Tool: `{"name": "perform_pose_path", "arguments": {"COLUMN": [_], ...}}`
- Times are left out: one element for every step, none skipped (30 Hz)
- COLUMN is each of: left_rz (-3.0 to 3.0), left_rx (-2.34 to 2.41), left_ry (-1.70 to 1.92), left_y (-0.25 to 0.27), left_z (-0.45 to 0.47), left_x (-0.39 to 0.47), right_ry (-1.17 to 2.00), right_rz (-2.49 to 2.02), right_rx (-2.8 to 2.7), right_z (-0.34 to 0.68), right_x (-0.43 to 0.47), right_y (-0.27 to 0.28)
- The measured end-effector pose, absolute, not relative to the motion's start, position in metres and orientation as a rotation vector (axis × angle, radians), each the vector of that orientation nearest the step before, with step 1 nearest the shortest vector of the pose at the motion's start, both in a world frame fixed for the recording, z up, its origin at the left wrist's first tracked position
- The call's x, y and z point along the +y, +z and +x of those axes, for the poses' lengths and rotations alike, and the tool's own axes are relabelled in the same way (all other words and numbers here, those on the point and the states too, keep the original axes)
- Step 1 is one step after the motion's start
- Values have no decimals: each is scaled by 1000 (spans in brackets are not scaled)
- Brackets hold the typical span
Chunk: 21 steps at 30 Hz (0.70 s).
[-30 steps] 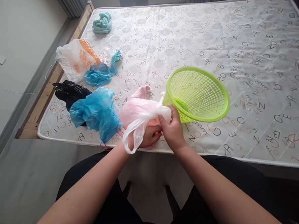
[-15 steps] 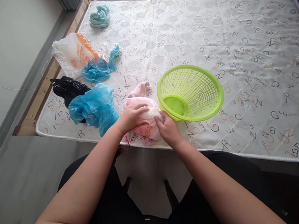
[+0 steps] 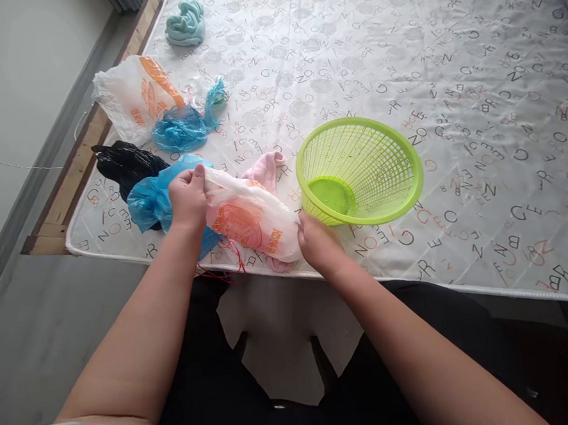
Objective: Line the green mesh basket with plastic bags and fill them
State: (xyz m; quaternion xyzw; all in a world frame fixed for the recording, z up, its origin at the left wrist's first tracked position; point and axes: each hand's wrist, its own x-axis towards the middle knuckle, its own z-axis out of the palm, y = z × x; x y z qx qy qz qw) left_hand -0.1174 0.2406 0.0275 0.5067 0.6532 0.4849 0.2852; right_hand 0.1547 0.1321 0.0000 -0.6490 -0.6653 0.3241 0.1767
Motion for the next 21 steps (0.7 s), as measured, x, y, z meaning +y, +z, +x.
{"name": "perform_pose_path", "arguments": {"left_rz": [1318,1320,1355,1415,1487,1555,1610,1646,1665,1668,1656,1630,1593,1551,1509,1468,1426,1380,1329,1273,1212], "left_rx": [1708,1669,1634,1597,1556,1512,1469,1439,1430,1446,1484,1529,1572,1605,1628,1644,1656,1666,1671,1673,1673], "left_ry": [1241,1163,1081,999,927,872,837,832,859,914,989,1067,1140,1198,1242,1278,1315,1358,1403,1448,1491], "left_y": [26,26,26,27,28,30,32,33,34,34,33,32,30,28,25,22,18,13,8,4,-1], "left_z": [-115,-110,-104,-98,-92,-86,-82,-80,-79,-80,-83,-87,-91,-95,-99,-102,-104,-106,-108,-110,-114], "left_x": [241,239,236,232,228,224,221,218,217,218,219,221,223,226,228,230,232,234,236,239,243], "right_ry": [883,833,782,745,727,730,753,790,832,863,883,897,907,911,912,907,887,855,826,812,811], "right_rz": [-1787,-1700,-1592,-1477,-1376,-1301,-1262,-1257,-1277,-1310,-1350,-1391,-1427,-1453,-1469,-1477,-1480,-1480,-1480,-1482,-1486], "right_rx": [-1923,-1964,-2000,-2028,-2043,-2043,-2026,-1994,-1949,-1895,-1841,-1794,-1762,-1743,-1738,-1744,-1752,-1757,-1763,-1770,-1778], "right_z": [155,154,152,150,148,146,144,143,143,143,144,146,148,149,150,151,151,150,149,149,148], "right_x": [133,133,132,131,129,128,127,126,126,126,127,128,130,132,133,133,134,133,133,132,131], "right_y": [-2,-3,-4,-5,-5,-5,-4,-3,-3,-1,0,2,4,6,7,9,9,9,8,7,7]}}
